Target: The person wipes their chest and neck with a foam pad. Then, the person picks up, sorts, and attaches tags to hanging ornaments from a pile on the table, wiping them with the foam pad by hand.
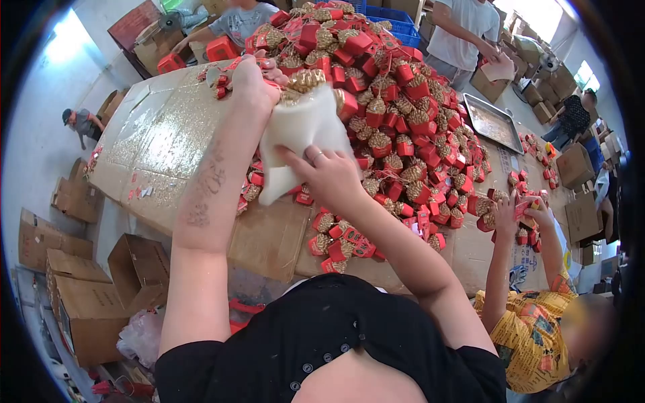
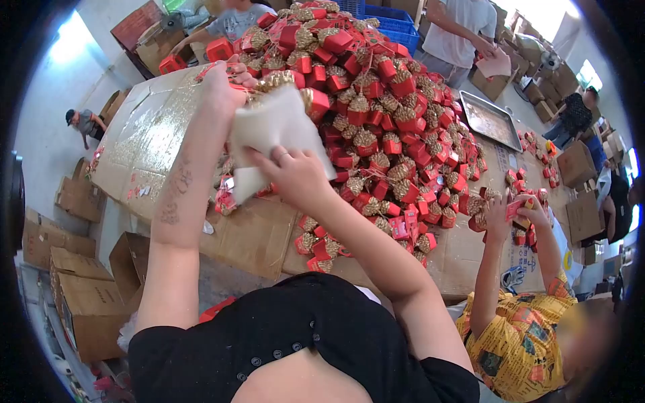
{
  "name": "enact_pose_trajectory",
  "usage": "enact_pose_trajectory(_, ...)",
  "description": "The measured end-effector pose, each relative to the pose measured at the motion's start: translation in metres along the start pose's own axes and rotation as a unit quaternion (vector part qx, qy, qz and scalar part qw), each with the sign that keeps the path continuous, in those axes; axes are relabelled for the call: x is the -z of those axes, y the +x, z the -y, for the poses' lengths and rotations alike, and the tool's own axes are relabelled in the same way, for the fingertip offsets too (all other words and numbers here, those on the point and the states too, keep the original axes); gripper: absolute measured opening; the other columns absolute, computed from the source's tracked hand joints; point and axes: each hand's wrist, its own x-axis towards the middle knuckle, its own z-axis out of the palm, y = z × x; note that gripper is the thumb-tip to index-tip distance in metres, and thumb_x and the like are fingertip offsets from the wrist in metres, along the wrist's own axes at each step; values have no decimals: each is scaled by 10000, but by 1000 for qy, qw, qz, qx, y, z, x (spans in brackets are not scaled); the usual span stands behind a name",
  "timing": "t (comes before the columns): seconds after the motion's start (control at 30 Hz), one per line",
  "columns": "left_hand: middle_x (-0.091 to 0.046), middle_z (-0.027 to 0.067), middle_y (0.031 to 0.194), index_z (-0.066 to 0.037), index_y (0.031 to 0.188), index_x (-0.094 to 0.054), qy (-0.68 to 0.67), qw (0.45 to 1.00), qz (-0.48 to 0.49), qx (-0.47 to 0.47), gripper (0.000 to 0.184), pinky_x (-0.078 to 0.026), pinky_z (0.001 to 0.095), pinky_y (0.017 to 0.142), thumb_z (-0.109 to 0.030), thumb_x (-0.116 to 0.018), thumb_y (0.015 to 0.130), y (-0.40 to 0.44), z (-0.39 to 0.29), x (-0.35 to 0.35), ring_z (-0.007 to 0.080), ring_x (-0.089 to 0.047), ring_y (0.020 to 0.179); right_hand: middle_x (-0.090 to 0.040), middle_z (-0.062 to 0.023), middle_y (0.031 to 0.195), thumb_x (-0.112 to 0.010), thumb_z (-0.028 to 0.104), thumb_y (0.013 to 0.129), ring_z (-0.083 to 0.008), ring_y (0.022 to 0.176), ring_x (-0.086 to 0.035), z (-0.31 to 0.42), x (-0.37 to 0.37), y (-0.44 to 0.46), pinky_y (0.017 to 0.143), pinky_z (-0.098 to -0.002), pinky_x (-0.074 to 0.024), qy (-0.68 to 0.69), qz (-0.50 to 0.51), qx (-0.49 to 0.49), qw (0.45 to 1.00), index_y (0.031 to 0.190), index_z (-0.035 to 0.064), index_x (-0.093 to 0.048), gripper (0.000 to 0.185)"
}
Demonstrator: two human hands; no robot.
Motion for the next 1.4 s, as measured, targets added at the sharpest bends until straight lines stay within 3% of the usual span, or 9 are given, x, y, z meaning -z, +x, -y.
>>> enact_pose_trajectory(0.17,-400,19,652,-51,952,-478,-40,999,17,-19,228,-286,319,521,-193,-304,993,9,-13,-12,128,-303,521,-661,-79,924,-625,173,751,-238,894,-657,-35,-33,-72,724,-393,-523,11,440,-49,896,1160,209,-627,411)
enact_pose_trajectory(0.23,-376,13,657,-18,945,-462,-53,997,47,-5,192,-290,311,540,-140,-315,965,15,-16,-12,126,-307,534,-685,-109,861,-608,199,734,-272,886,-675,-40,-25,-75,757,-416,-531,174,271,-204,924,995,121,-660,278)
enact_pose_trajectory(0.37,-354,-2,668,-11,904,-463,-124,971,168,120,245,-298,303,576,-183,-318,998,22,-16,-7,119,-316,575,-676,-90,944,-557,123,782,-180,774,-648,-60,-11,-55,712,-342,-514,483,167,-486,709,1239,97,-584,459)
enact_pose_trajectory(0.57,-352,9,736,68,1056,-460,-318,877,250,260,222,-308,269,585,-113,-362,973,32,-10,10,114,-329,610,-643,-46,1056,-549,76,837,-98,924,-603,-34,34,-34,844,-285,-468,682,44,-356,637,1292,77,-558,455)
enact_pose_trajectory(0.77,-423,29,771,38,1015,-499,-317,911,236,118,227,-413,278,681,-142,-360,1012,51,-1,45,136,-407,646,-626,-107,1069,-637,71,811,-198,934,-620,-31,21,-43,856,-334,-478,549,57,-280,786,1188,54,-605,379)
enact_pose_trajectory(1.07,-333,161,1473,-73,1441,-330,-299,796,517,95,489,-193,550,1138,-320,-335,1020,85,37,107,324,-299,1371,-633,-50,1003,-557,25,798,-146,915,-611,-30,46,-38,833,-297,-483,653,-169,-485,556,1136,25,-569,338)
enact_pose_trajectory(1.17,-353,149,1404,-67,1419,-347,-299,815,490,81,468,-224,526,1091,-301,-341,1014,76,44,102,306,-326,1303,-576,-93,1202,-516,-6,878,-157,1067,-583,-27,68,-22,946,-315,-455,662,-316,-389,558,1317,27,-470,443)
enact_pose_trajectory(1.27,-374,136,1335,-60,1396,-364,-302,825,472,78,448,-255,502,1044,-283,-347,1008,69,54,102,288,-353,1235,-505,-105,1314,-577,38,860,-181,1195,-499,-12,67,-12,988,-328,-415,573,-246,-273,733,1364,18,-426,526)
enact_pose_trajectory(1.4,-400,120,1243,-52,1366,-386,-307,825,469,76,421,-296,470,981,-258,-355,1000,61,54,101,265,-388,1144,-589,-132,1090,-611,6,733,-332,931,-603,-36,51,-49,836,-369,-497,314,251,-213,890,1158,151,-638,450)
